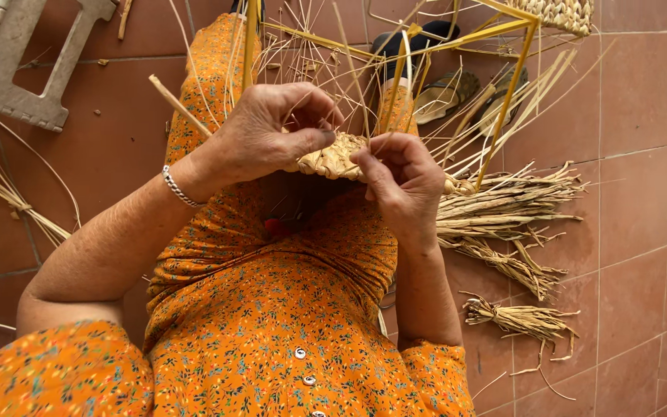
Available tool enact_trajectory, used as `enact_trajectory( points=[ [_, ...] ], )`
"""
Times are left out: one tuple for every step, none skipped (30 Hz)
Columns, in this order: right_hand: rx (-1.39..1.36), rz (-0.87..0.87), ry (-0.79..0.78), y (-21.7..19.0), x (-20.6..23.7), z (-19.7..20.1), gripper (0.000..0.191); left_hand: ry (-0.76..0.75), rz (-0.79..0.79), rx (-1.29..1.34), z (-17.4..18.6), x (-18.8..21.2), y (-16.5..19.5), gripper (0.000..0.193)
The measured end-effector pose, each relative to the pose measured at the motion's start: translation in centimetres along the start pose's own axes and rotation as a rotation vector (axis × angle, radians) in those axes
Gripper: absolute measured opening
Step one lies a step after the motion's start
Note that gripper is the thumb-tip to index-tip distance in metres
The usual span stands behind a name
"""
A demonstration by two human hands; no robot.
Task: The person sits on the floor weaving dried palm strips into a woven panel on a bamboo frame, tucking and tightening strips along the edge, occasionally cutting with scissors, and rotating the frame to continue weaving.
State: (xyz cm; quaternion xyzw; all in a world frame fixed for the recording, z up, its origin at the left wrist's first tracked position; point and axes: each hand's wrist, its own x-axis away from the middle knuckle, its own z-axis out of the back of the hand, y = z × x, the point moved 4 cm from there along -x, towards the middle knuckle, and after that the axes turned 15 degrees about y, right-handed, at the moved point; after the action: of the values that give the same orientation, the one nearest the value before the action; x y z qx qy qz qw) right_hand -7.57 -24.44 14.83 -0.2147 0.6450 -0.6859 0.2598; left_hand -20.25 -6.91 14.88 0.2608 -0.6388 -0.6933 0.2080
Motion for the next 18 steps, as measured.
enact_trajectory(
  points=[
    [-0.065, 0.002, -0.014, 0.0, 0.1, 0.1, 0.016, -0.011, 0.058, 0.003, 0.0, -0.1, -0.2, 0.013],
    [-0.083, -0.017, -0.024, 0.0, 0.1, 0.2, 0.014, -0.021, 0.114, 0.008, 0.0, -0.2, -0.4, 0.012],
    [-0.101, -0.031, -0.036, 0.0, 0.0, 0.4, 0.013, -0.016, 0.041, 0.001, 0.1, -0.3, 0.0, 0.010],
    [-0.120, -0.047, -0.048, 0.0, -0.2, 0.5, 0.012, -0.011, -0.032, -0.006, 0.3, -0.3, 0.3, 0.010],
    [-0.113, -0.058, -0.080, -0.1, -0.3, 0.7, 0.018, -0.008, -0.103, -0.013, 0.4, -0.3, 0.6, 0.010],
    [-0.107, -0.070, -0.112, -0.2, -0.4, 0.9, 0.024, 0.001, -0.088, -0.033, 0.7, -0.3, 0.6, 0.010],
    [-0.101, -0.083, -0.146, -0.2, -0.6, 0.9, 0.031, 0.011, -0.073, -0.054, 1.1, -0.4, 0.5, 0.010],
    [-0.051, -0.054, -0.159, -0.2, -0.7, 1.0, 0.024, 0.021, -0.060, -0.074, 1.4, -0.5, 0.5, 0.011],
    [0.000, -0.024, -0.172, -0.2, -0.8, 0.9, 0.018, 0.023, -0.070, -0.060, 1.6, -0.5, 0.6, 0.011],
    [0.052, 0.007, -0.183, -0.2, -0.8, 0.9, 0.012, 0.025, -0.080, -0.045, 1.8, -0.5, 0.7, 0.012],
    [0.026, 0.133, -0.180, -0.5, -0.8, 0.8, 0.011, 0.026, -0.091, -0.030, 1.9, -0.6, 0.7, 0.013],
    [-0.001, 0.260, -0.178, -0.8, -0.5, 0.6, 0.009, 0.030, -0.060, -0.006, 2.0, -0.7, 0.5, 0.013],
    [-0.029, 0.384, -0.178, -1.1, -0.3, 0.5, 0.009, 0.034, -0.027, 0.019, 2.0, -0.8, 0.4, 0.014],
    [-0.087, 0.360, -0.173, -1.0, -0.3, 0.5, 0.010, 0.037, 0.007, 0.045, 2.1, -0.9, 0.2, 0.016],
    [-0.144, 0.333, -0.166, -0.9, -0.4, 0.5, 0.012, 0.038, 0.011, 0.092, 2.2, -1.0, 0.1, 0.018],
    [-0.201, 0.304, -0.156, -0.8, -0.4, 0.5, 0.014, 0.036, 0.017, 0.140, 2.2, -1.0, 0.1, 0.020],
    [-0.213, 0.243, -0.130, -0.6, -0.6, 0.6, 0.012, 0.029, 0.022, 0.190, 2.2, -1.1, 0.0, 0.023],
    [-0.223, 0.183, -0.104, -0.4, -1.0, 0.6, 0.010, 0.026, 0.034, 0.203, 2.1, -1.1, -0.1, 0.022]
  ],
)
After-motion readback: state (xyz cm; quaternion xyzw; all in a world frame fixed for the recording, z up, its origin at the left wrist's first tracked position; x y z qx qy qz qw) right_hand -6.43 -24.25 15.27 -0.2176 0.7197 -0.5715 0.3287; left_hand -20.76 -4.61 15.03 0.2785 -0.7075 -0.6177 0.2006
